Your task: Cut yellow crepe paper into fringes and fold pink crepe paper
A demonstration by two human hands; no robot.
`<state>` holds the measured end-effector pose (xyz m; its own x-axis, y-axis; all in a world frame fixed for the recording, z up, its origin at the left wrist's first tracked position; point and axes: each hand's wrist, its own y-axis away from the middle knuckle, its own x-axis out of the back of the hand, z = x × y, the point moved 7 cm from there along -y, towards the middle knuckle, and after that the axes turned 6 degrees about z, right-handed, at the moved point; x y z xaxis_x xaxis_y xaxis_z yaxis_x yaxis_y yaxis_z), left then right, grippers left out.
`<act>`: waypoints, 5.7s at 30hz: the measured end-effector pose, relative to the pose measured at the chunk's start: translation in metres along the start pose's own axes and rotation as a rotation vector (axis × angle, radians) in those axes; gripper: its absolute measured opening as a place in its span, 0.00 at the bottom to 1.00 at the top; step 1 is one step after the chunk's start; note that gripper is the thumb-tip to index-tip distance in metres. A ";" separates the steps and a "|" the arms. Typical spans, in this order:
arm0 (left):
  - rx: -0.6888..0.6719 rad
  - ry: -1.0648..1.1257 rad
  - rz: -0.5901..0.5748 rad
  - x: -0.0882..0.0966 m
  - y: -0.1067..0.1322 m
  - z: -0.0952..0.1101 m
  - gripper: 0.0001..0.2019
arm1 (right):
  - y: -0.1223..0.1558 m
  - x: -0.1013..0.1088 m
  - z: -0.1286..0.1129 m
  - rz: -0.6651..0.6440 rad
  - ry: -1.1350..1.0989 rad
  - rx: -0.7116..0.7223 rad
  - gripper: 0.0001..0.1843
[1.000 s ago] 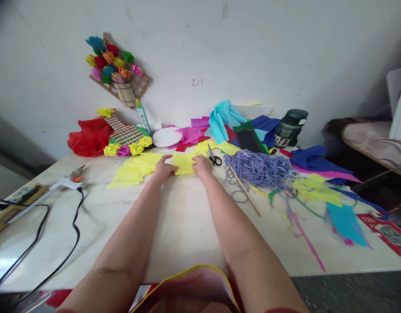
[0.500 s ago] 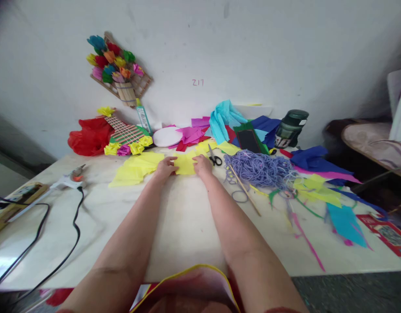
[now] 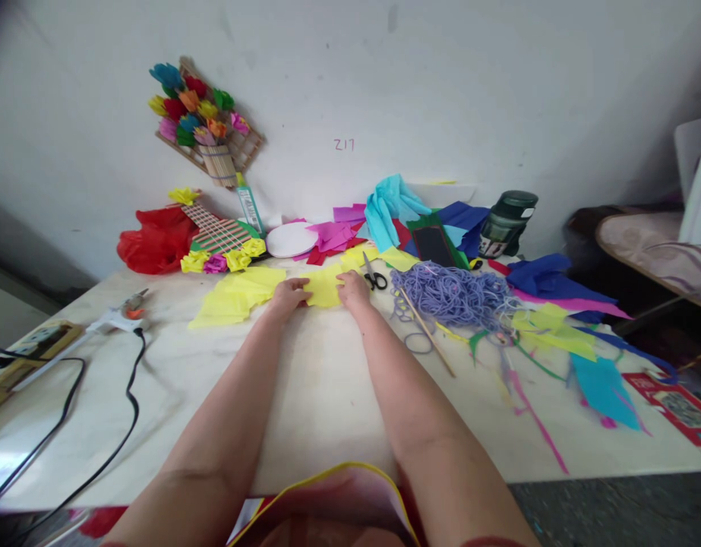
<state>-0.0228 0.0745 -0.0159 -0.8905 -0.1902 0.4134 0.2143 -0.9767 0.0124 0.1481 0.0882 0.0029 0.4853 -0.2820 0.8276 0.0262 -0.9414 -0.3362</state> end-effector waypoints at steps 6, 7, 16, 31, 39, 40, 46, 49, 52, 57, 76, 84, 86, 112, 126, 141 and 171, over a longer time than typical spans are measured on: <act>0.030 -0.010 0.010 0.000 0.001 -0.001 0.25 | 0.005 0.005 -0.003 -0.009 0.105 0.004 0.17; 0.032 -0.008 0.014 0.001 0.001 -0.001 0.25 | 0.006 0.006 -0.004 -0.010 0.129 0.007 0.17; 0.052 -0.138 0.028 0.003 0.003 0.003 0.26 | 0.013 0.013 -0.012 -0.026 0.324 0.086 0.18; 0.031 -0.169 0.010 0.003 0.006 0.009 0.27 | 0.024 -0.027 -0.049 -0.264 0.106 0.388 0.30; 0.081 -0.087 0.003 0.003 0.007 0.006 0.29 | 0.030 -0.032 -0.046 -0.410 0.196 0.349 0.35; 0.076 -0.074 0.007 0.003 0.007 0.005 0.29 | 0.031 -0.031 -0.046 -0.413 0.197 0.347 0.34; 0.051 -0.033 0.087 0.007 0.003 0.004 0.40 | 0.032 -0.030 -0.048 -0.419 0.215 0.355 0.31; 0.068 -0.006 0.079 0.005 0.004 0.003 0.42 | 0.032 -0.029 -0.048 -0.423 0.216 0.357 0.31; 0.076 0.003 0.067 0.004 0.004 0.003 0.40 | 0.033 -0.028 -0.049 -0.429 0.206 0.355 0.31; 0.047 -0.162 0.131 0.005 -0.003 0.000 0.35 | 0.033 -0.028 -0.049 -0.429 0.197 0.354 0.32; 0.036 -0.434 0.143 0.003 0.000 0.011 0.14 | 0.033 -0.030 -0.047 -0.449 0.181 0.370 0.40; -0.030 -0.577 0.149 0.003 0.006 0.022 0.06 | 0.034 -0.028 -0.047 -0.444 0.174 0.367 0.40; -0.032 -0.588 0.152 0.003 0.008 0.024 0.06 | 0.034 -0.028 -0.048 -0.442 0.173 0.369 0.40; -0.053 -0.481 0.274 0.025 0.008 0.023 0.08 | 0.034 -0.031 -0.052 -0.425 0.090 0.347 0.38; -0.039 -0.666 0.165 0.016 0.002 0.019 0.09 | 0.034 -0.026 -0.049 -0.398 0.160 0.340 0.33; 0.016 -0.746 0.149 0.010 0.015 0.029 0.14 | 0.032 -0.031 -0.048 -0.389 0.156 0.344 0.33; -0.001 -0.711 0.159 0.024 0.009 0.023 0.10 | 0.034 -0.023 -0.051 -0.341 0.168 0.302 0.31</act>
<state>-0.0332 0.0637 0.0155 -0.3724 -0.2195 0.9017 0.3190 -0.9427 -0.0977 0.0932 0.0533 -0.0040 0.2575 -0.0163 0.9661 0.4238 -0.8966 -0.1281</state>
